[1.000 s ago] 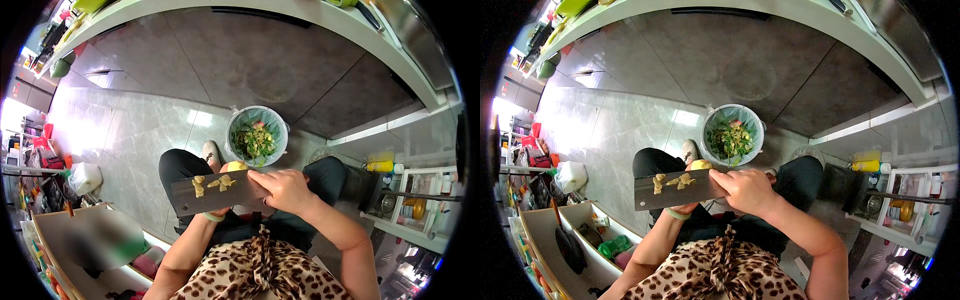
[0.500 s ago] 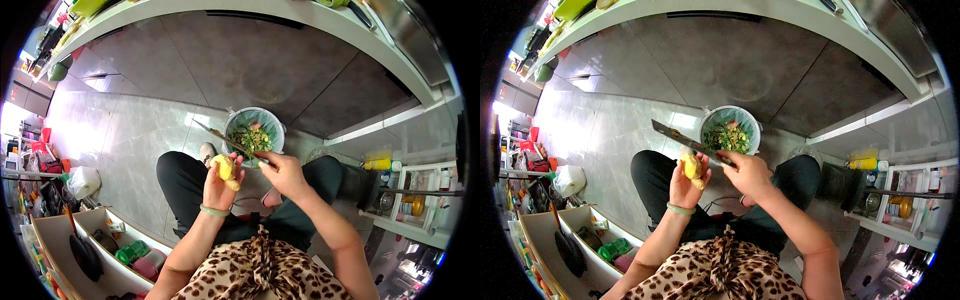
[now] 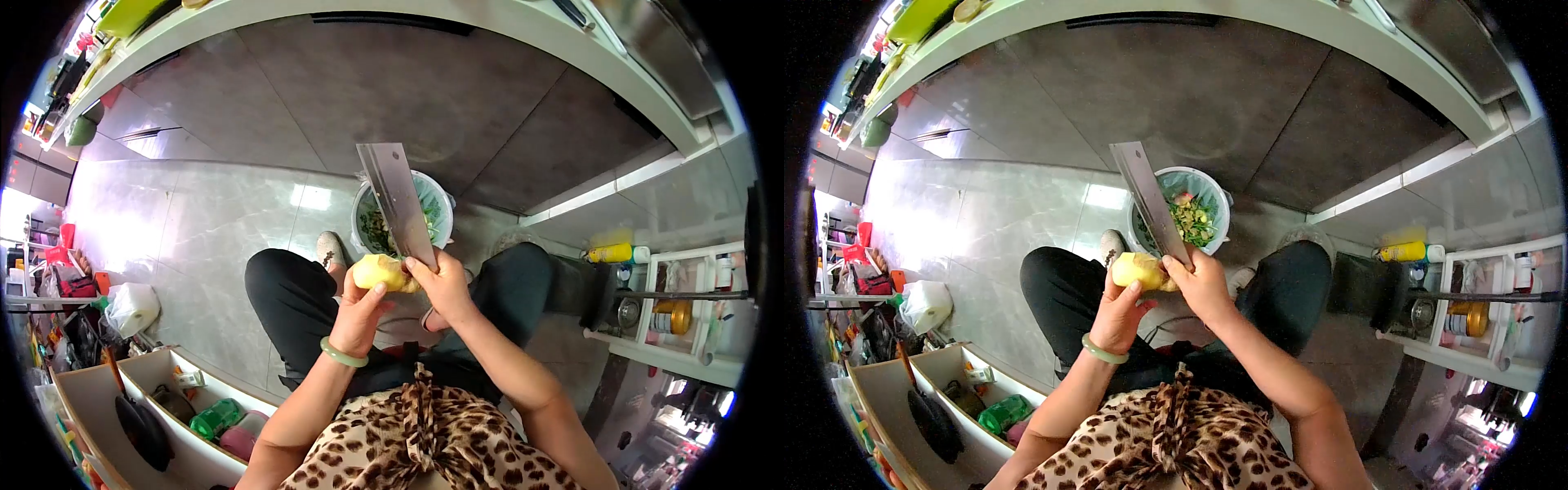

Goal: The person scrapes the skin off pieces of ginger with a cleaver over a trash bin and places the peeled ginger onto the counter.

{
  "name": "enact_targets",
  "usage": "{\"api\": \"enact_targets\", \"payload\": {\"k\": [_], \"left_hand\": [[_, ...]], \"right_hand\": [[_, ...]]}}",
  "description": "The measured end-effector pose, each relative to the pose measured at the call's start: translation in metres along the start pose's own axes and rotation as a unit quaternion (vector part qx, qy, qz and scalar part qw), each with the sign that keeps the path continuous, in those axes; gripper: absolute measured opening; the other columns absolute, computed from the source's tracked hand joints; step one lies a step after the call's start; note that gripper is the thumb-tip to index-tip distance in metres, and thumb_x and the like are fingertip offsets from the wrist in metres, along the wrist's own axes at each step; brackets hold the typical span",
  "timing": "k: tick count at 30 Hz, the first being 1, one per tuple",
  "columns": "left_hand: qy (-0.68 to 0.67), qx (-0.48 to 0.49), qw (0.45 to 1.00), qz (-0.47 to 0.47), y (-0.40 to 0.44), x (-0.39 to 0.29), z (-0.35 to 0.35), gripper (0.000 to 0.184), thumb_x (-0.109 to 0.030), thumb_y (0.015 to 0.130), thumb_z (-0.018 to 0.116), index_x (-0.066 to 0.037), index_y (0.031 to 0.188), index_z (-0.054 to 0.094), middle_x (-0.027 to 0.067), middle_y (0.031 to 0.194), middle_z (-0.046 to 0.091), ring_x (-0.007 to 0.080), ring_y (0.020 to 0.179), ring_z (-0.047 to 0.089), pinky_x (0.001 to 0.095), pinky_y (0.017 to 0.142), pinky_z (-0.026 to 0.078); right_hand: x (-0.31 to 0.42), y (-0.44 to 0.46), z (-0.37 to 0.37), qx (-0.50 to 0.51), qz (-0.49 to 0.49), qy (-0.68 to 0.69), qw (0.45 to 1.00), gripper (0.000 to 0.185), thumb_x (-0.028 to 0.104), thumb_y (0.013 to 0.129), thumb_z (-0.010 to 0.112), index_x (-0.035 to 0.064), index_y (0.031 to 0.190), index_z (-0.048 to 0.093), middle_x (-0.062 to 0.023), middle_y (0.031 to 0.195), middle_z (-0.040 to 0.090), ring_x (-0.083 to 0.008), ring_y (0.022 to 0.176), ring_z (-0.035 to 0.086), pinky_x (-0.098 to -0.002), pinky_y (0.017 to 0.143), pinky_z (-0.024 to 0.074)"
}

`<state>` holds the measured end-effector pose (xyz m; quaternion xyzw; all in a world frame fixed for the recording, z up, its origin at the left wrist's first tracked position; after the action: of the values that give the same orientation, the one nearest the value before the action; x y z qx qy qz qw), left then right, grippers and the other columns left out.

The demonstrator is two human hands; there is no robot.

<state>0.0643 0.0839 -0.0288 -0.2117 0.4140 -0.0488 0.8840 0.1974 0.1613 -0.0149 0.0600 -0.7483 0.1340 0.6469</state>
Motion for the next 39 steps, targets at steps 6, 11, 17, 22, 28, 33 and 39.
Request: {"api": "enact_targets", "payload": {"k": [6, 11, 17, 22, 28, 33, 39], "left_hand": [[0.01, 0.117, 0.991, -0.056, -0.011, -0.002, 0.02, 0.047, 0.0, 0.087, 0.062, -0.013, 0.126, 0.04, 0.0109, 0.118, 0.058, 0.0255, 0.099, 0.064, 0.0315, 0.078, 0.055], [-0.231, 0.176, 0.947, -0.134, -0.015, 0.007, 0.029, 0.035, -0.037, 0.101, 0.039, -0.012, 0.125, 0.045, 0.0183, 0.131, 0.05, 0.0396, 0.118, 0.053, 0.0389, 0.087, 0.055], [-0.307, 0.124, 0.94, -0.085, -0.003, 0.015, 0.012, 0.032, -0.028, 0.099, 0.047, -0.007, 0.122, 0.051, 0.0141, 0.133, 0.051, 0.0325, 0.122, 0.051, 0.0404, 0.094, 0.052], [-0.255, 0.128, 0.956, -0.069, -0.003, -0.012, 0.045, 0.046, -0.033, 0.097, 0.048, -0.004, 0.133, 0.044, 0.0136, 0.128, 0.054, 0.0243, 0.116, 0.054, 0.0364, 0.1, 0.047], [-0.306, 0.116, 0.937, -0.127, -0.002, 0.009, 0.044, 0.052, -0.043, 0.098, 0.044, -0.005, 0.133, 0.045, 0.0122, 0.12, 0.056, 0.0223, 0.109, 0.056, 0.0344, 0.094, 0.049], [-0.308, 0.099, 0.943, -0.08, 0.003, 0.015, 0.033, 0.047, -0.044, 0.098, 0.045, -0.01, 0.13, 0.049, 0.0095, 0.118, 0.058, 0.0218, 0.102, 0.059, 0.0366, 0.089, 0.05], [-0.353, 0.088, 0.93, -0.054, 0.0, 0.021, 0.021, 0.053, -0.049, 0.098, 0.039, -0.006, 0.126, 0.05, 0.0118, 0.119, 0.058, 0.0245, 0.109, 0.058, 0.0416, 0.094, 0.049]], "right_hand": [[0.019, 0.009, -0.003, 0.105, 0.0, 0.043, 0.994, 0.021, 0.016, 0.093, 0.058, -0.0013, 0.103, 0.062, -0.0062, 0.084, 0.07, -0.0116, 0.077, 0.065, -0.0283, 0.071, 0.0521], [0.034, 0.012, -0.006, 0.099, -0.037, -0.02, 0.994, 0.025, 0.015, 0.091, 0.059, 0.0031, 0.113, 0.062, -0.0087, 0.084, 0.07, -0.0175, 0.077, 0.069, -0.0295, 0.07, 0.0532], [0.096, -0.018, -0.035, -0.029, -0.295, -0.307, 0.904, 0.054, 0.007, 0.072, 0.064, 0.0154, 0.125, 0.06, -0.0077, 0.087, 0.067, -0.0269, 0.075, 0.065, -0.0345, 0.065, 0.0528], [0.12, -0.062, -0.016, 0.016, -0.39, -0.366, 0.844, 0.066, 0.006, 0.061, 0.065, 0.0136, 0.127, 0.06, -0.0028, 0.076, 0.058, -0.0205, 0.065, 0.06, -0.0308, 0.057, 0.0493], [0.114, -0.071, 0.002, 0.059, -0.383, -0.39, 0.835, 0.065, 0.006, 0.063, 0.065, 0.0105, 0.128, 0.058, -0.0005, 0.067, 0.045, -0.0166, 0.059, 0.054, -0.0286, 0.053, 0.0463], [0.104, -0.069, 0.006, 0.051, -0.388, -0.396, 0.831, 0.07, 0.003, 0.057, 0.064, 0.0098, 0.126, 0.059, -0.0024, 0.068, 0.048, -0.0193, 0.06, 0.055, -0.0313, 0.054, 0.0449], [0.086, -0.065, 0.006, 0.063, -0.383, -0.432, 0.814, 0.057, 0.008, 0.073, 0.061, 0.0135, 0.129, 0.057, -0.0005, 0.066, 0.047, -0.0163, 0.057, 0.054, -0.0285, 0.053, 0.048]]}}
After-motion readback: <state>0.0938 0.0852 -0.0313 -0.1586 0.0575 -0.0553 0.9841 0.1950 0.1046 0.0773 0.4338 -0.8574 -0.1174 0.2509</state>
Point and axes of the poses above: each hand's wrist, its own y-axis towards the middle knuckle, its own z-axis out of the palm, x = y × z, the point moved 9 cm from there along y, towards the middle knuckle
